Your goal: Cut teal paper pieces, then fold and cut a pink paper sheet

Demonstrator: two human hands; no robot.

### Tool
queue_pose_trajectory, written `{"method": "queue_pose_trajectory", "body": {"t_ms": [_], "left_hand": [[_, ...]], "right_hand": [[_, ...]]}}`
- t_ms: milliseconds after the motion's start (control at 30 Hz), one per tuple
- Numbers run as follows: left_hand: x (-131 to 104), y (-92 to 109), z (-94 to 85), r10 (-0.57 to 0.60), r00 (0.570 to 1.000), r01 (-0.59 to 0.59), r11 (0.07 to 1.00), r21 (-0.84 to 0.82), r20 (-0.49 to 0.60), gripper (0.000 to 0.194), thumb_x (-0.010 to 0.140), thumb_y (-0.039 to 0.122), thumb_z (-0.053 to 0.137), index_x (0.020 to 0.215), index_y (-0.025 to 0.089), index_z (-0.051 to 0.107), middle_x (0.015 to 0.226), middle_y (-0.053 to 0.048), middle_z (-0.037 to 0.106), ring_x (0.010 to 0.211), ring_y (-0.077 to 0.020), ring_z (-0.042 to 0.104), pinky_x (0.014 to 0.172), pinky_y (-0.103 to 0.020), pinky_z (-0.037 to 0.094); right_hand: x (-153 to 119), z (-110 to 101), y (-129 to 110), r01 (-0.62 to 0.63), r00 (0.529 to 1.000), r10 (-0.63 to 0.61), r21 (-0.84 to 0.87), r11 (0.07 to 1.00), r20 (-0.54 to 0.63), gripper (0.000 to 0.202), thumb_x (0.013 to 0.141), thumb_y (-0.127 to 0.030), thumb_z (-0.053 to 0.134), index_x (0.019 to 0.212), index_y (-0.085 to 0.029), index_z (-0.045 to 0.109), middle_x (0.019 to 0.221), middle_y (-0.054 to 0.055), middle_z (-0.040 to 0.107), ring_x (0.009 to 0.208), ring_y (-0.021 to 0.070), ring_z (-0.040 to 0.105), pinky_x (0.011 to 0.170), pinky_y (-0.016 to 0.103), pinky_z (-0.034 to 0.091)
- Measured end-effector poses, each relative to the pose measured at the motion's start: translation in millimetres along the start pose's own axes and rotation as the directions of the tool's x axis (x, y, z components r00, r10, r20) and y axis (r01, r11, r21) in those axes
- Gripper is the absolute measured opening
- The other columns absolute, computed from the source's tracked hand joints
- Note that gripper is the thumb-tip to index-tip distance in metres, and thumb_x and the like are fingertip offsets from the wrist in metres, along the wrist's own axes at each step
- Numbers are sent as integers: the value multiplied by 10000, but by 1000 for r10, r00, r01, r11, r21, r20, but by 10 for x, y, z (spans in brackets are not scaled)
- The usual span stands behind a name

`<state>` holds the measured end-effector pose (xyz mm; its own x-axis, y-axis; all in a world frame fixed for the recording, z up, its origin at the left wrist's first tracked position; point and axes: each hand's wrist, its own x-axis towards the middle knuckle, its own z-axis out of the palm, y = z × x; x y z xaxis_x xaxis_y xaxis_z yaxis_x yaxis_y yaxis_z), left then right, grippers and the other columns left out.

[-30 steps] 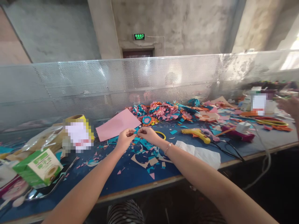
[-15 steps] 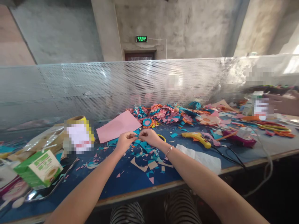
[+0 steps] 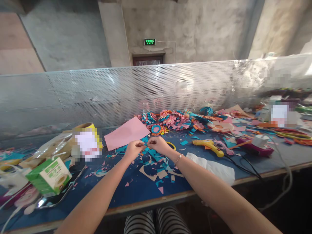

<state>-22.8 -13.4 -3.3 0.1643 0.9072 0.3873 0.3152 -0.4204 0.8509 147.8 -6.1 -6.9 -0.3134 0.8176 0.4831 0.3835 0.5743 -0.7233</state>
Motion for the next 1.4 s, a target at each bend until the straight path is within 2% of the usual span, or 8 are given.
{"method": "queue_pose_trajectory", "body": {"t_ms": [167, 367, 500, 700, 867, 967, 1167, 1400], "left_hand": [[30, -2, -12, 18, 1000, -18, 1000, -17, 3, 232, 531, 367, 730, 619, 178, 628, 509, -4, 599, 489, -148, 543, 492, -256, 425], [43, 9, -1, -19, 1000, 18, 998, -61, -12, 262, 497, 361, 747, 616, 175, 606, 498, 4, 586, 477, -144, 540, 485, -259, 422], [27, -22, 1, -57, 998, 56, 994, -95, -7, 277, 516, 370, 746, 634, 162, 606, 511, 16, 568, 437, -114, 500, 451, -241, 394], [-15, -38, -6, -179, 983, 166, 967, -191, -51, 341, 470, 364, 783, 660, 150, 595, 466, 46, 509, 379, -81, 429, 383, -212, 306], [-21, -12, -39, -179, 982, 155, 944, -290, -60, 340, 475, 364, 777, 657, 150, 585, 448, 58, 466, 375, -61, 387, 370, -193, 246], [-25, -10, -31, -184, 982, 168, 947, -273, -34, 325, 503, 372, 759, 654, 151, 575, 437, 67, 443, 359, -48, 337, 363, -192, 207], [-46, 9, 10, -192, 981, 188, 958, -218, 4, 276, 542, 356, 716, 700, 154, 614, 467, 59, 471, 390, -61, 365, 396, -205, 243], [-50, 19, 25, -111, 992, 101, 982, -161, -53, 197, 589, 339, 653, 643, 151, 637, 455, 43, 455, 447, -89, 407, 457, -223, 303]], "right_hand": [[48, 17, 26, -14, 1000, 13, 12, 1000, 27, 82, 715, -180, 581, 729, -153, 658, 585, -1, 610, 550, 113, 542, 524, 211, 386], [73, 0, -23, -15, 999, 15, -2, 1000, 47, 64, 701, -124, 584, 700, -150, 643, 547, -14, 586, 509, 98, 517, 499, 199, 374], [77, 27, 12, 5, 999, -8, 58, 998, 46, 64, 693, -121, 574, 682, -151, 629, 525, -23, 564, 510, 102, 528, 510, 201, 395], [62, 50, 159, -36, 999, 36, 142, 989, 0, 130, 772, -164, 486, 764, -156, 615, 635, 10, 612, 593, 120, 582, 588, 232, 459], [32, 30, 101, 76, 995, -70, 85, 993, -75, 140, 773, -214, 511, 833, -160, 626, 771, 29, 645, 715, 134, 589, 675, 251, 459], [-3, 30, 40, 115, 993, -112, 63, 991, -43, 151, 752, -260, 557, 822, -156, 640, 783, 26, 645, 733, 131, 576, 675, 238, 440], [-19, 34, 45, 43, 999, -41, 48, 998, -25, 129, 727, -249, 550, 683, -144, 609, 589, -10, 572, 573, 98, 498, 540, 206, 368], [15, 81, 137, 72, 997, -69, 83, 994, -41, 107, 718, -239, 547, 683, -152, 599, 578, -26, 553, 578, 97, 494, 540, 203, 367]]}}
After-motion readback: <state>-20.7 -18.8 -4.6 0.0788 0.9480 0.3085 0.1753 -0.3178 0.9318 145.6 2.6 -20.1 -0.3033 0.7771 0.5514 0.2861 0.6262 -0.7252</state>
